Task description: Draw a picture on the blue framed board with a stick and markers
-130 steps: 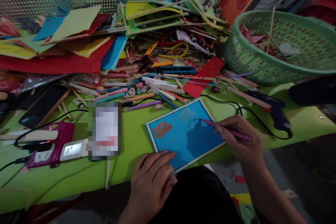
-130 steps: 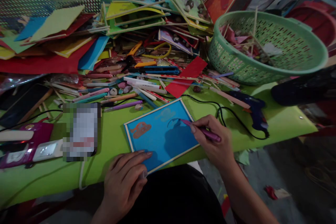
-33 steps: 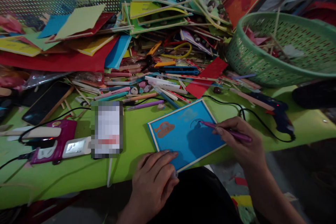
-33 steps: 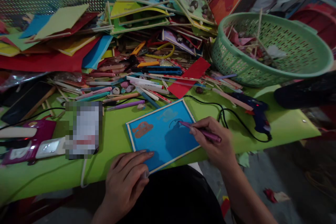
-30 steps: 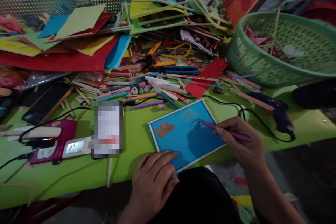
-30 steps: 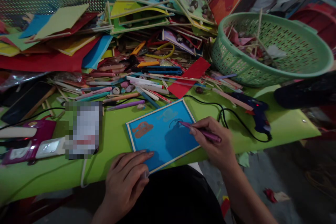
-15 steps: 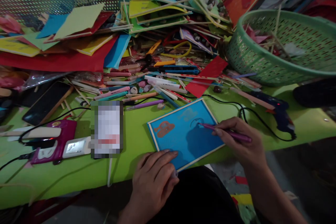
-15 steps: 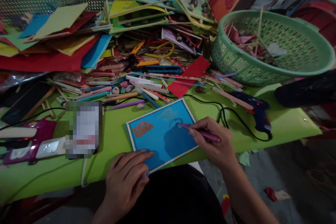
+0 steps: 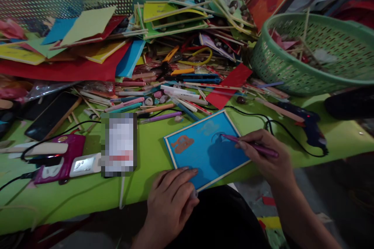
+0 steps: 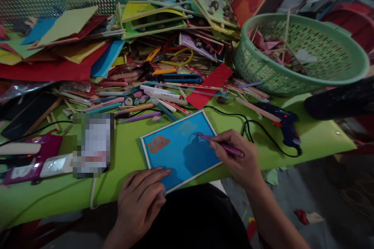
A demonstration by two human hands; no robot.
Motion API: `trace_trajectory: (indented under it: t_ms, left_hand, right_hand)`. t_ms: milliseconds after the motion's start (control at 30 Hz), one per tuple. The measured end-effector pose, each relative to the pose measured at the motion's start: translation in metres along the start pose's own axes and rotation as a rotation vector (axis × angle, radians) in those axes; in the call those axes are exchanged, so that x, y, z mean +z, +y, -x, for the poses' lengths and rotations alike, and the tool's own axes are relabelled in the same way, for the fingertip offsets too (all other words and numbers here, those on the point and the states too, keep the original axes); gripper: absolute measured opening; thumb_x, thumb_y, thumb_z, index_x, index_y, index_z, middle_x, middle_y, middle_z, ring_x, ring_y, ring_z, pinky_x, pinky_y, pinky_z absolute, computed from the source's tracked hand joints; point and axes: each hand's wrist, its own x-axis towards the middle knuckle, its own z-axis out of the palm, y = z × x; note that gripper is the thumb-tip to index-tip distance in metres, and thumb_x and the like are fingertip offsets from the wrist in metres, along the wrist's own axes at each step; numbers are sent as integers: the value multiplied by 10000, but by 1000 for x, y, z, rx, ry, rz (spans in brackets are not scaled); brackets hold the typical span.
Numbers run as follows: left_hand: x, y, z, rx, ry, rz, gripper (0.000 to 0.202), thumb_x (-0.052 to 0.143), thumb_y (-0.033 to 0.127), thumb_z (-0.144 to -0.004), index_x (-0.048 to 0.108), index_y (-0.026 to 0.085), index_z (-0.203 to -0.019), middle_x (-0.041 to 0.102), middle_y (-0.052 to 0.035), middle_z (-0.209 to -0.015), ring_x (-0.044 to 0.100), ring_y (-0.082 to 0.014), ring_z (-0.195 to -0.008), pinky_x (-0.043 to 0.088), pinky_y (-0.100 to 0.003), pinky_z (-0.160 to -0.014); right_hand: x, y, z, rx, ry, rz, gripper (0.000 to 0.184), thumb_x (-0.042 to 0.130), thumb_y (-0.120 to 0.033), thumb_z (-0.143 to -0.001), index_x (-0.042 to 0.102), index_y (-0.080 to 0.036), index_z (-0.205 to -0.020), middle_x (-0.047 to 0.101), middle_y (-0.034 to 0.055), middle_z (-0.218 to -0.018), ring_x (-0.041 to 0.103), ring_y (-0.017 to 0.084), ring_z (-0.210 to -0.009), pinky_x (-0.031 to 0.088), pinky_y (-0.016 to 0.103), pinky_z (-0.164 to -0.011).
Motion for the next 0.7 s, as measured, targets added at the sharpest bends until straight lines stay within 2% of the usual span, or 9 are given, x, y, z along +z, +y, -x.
trace_trajectory:
  t_ms: [400, 600, 700]
  left_hand:
    - [-1, 1, -2, -8, 5, 3, 361, 402, 353, -1136, 688, 230, -953, 823, -9, -1210, 736, -184, -1105, 462, -334, -951]
    - [-1, 1, -2, 2, 2, 4, 357, 410, 342, -1134, 694, 220, -955, 821, -19, -1213, 730, -174, -1111, 470, -328, -952]
    - [-1, 1, -3, -9, 6, 7, 369, 400, 350, -1140, 685, 223, -942, 823, -13, -1206, 731, -174, -1109, 459, -329, -958]
  right_hand:
    - [-2, -5, 0, 9, 27, 5, 78, 755, -308, -949, 731, -255, -897, 731, 18, -757, 672, 181, -652, 505, 296, -588]
    - [-4, -8, 0, 9, -29, -34, 124, 776, -339, -935, 724, -239, -882, 735, 20, -731, 659, 174, -574, 473, 284, -503]
    - [-4, -8, 0, 20, -30, -36, 116, 773, -342, -935, 730, -242, -895, 743, 22, -742, 675, 178, -594, 486, 281, -523]
